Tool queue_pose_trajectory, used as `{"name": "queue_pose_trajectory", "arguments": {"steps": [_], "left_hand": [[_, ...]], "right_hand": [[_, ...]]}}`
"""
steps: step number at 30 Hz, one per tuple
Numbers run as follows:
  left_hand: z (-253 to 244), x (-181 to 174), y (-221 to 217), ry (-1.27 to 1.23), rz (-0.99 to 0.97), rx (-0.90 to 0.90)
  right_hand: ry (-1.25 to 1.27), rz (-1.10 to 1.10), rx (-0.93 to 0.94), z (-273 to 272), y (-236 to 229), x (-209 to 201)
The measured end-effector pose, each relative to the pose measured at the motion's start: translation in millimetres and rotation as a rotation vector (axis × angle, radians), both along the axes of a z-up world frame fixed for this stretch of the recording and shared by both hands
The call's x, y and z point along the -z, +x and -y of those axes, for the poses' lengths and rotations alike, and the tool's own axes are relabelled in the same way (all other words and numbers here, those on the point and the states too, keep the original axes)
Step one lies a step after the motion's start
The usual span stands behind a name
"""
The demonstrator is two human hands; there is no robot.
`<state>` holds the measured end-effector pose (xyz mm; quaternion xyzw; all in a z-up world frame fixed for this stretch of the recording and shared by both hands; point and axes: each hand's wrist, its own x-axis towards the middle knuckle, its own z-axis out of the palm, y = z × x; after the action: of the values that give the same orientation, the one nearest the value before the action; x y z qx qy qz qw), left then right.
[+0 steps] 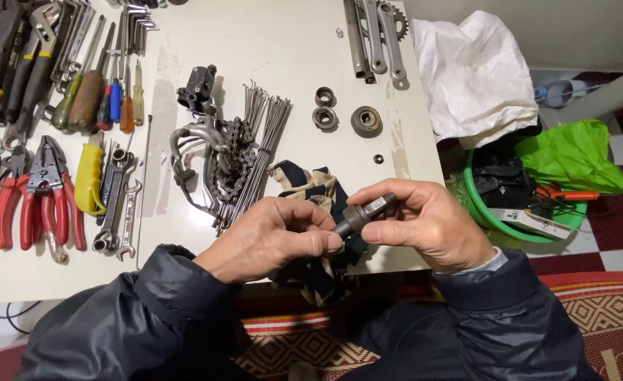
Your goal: The person assembles a mechanical component by hand, inserting a small metal ball into a cylindrical part, then attaching a larger cylindrical housing and a spring. The person wipes the parts with a cloth and rotates the assembly to check the fit.
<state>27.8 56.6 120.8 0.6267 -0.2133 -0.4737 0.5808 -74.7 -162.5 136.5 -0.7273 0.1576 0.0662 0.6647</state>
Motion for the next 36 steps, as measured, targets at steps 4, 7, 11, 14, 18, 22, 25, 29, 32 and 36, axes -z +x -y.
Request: {"name": "queue_pose_trajectory", "arguments": {"steps": [4,7,11,14,18,22,25,29,32,36], "left_hand": [[-1,4,-1,-0.023,-0.017,0.006],[0,10,-2,-0.110,-0.133,0.001],[1,25,-2,-0.169,-0.224,0.016],[2,34,-4,-0.191,-0.289,-0.030],[7,56,-12,-0.194,-0.328,-0.158],[1,39,-12,-0.184,-0.330,-0.182],[-1,40,-9,-0.219,-0.399,-0.151],[-2,41,-11,-0.252,-0.558,-0.349],[-6,35,-10,-0.252,-0.542,-0.439],[-10,30,-7,-0.198,-0.459,-0.538]], "right_hand": [[0.047,0.013,0.009,2,-1,9],[0.054,0.020,0.036,1,-2,10],[0.017,0.012,0.043,-4,0,8],[-0.006,-0.004,0.048,-10,2,11],[0.048,0.146,-0.021,-9,4,34],[-0.032,0.145,-0.103,-2,9,16],[-0.282,-0.096,-0.137,-2,18,-4],[-0.576,-0.219,-0.148,0,39,0],[-0.780,-0.230,-0.024,5,59,12],[-0.855,-0.136,0.138,15,87,26]]}}
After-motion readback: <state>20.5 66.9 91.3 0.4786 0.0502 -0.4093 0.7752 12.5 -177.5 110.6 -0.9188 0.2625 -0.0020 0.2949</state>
